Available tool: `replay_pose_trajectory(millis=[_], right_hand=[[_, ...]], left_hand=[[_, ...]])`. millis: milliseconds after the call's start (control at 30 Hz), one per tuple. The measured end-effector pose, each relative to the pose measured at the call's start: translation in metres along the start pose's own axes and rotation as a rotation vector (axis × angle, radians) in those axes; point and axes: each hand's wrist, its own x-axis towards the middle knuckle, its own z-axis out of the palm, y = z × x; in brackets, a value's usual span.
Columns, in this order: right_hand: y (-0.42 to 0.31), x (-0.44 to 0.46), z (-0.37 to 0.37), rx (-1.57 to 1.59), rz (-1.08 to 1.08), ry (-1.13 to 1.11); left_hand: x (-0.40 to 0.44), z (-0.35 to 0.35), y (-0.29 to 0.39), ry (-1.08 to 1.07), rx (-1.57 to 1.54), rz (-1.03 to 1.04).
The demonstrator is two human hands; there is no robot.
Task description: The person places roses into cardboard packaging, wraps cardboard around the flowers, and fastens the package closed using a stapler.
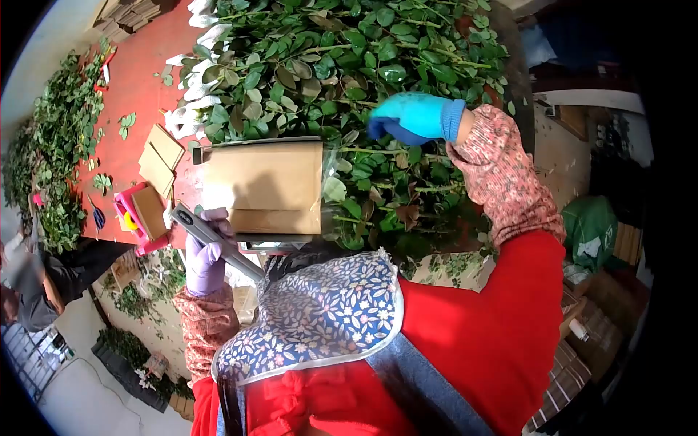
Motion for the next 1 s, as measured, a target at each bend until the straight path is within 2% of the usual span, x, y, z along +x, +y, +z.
replay_pose_trajectory(millis=[67,100,167,200,233,300,333,367,433,533,567,633,667,700,767,800,900,1000], right_hand=[[-0.029,0.012,0.022,0.440,-0.424,0.380],[-0.029,0.038,0.035,0.525,-0.584,0.396],[-0.029,0.061,0.041,0.646,-0.909,0.272],[-0.019,0.060,0.041,0.562,-0.768,0.103],[-0.017,0.046,0.033,0.726,-0.585,-0.117],[-0.021,0.005,0.028,0.539,-0.361,-0.219],[-0.012,0.009,0.032,0.589,-0.500,-0.160],[-0.014,0.019,0.039,0.596,-0.504,-0.168],[-0.029,0.046,0.043,0.991,-0.389,0.083],[-0.057,0.078,0.058,0.442,-0.454,0.336],[-0.061,0.085,0.059,0.130,-0.509,0.466],[-0.053,0.116,0.079,0.024,-0.576,0.589],[-0.071,0.090,0.050,-0.022,-0.372,0.352],[-0.067,0.091,0.048,0.037,-0.392,0.371],[-0.057,0.104,0.052,-0.209,-0.337,0.631],[-0.048,0.112,0.036,-0.160,-0.326,0.578],[-0.025,0.124,0.008,-0.074,-0.342,0.654],[-0.029,0.115,-0.003,-0.064,-0.198,0.628]], left_hand=[[-0.004,0.000,0.007,-0.041,0.017,0.018],[0.000,0.003,0.015,-0.107,0.123,-0.047],[0.006,0.014,0.024,-0.292,0.280,-0.048],[0.002,0.024,0.029,-0.330,0.330,-0.064],[0.000,0.035,0.037,-0.368,0.370,-0.085],[-0.003,0.041,0.048,-0.389,0.410,-0.112],[-0.002,0.037,0.046,-0.339,0.392,-0.096],[0.002,0.030,0.040,-0.273,0.378,-0.080],[0.013,0.024,0.044,-0.120,0.445,-0.120],[0.018,0.021,0.037,-0.051,0.450,-0.081],[0.020,0.021,0.033,-0.039,0.421,-0.025],[0.018,0.014,0.025,-0.068,0.373,-0.021],[0.021,0.008,0.020,-0.086,0.381,-0.003],[0.022,0.003,0.017,-0.102,0.389,0.013],[0.017,0.013,0.019,-0.070,0.360,0.028],[0.018,0.015,0.021,-0.061,0.370,0.020],[0.018,0.013,0.018,-0.066,0.394,-0.001],[0.019,0.021,0.021,-0.061,0.405,-0.011]])
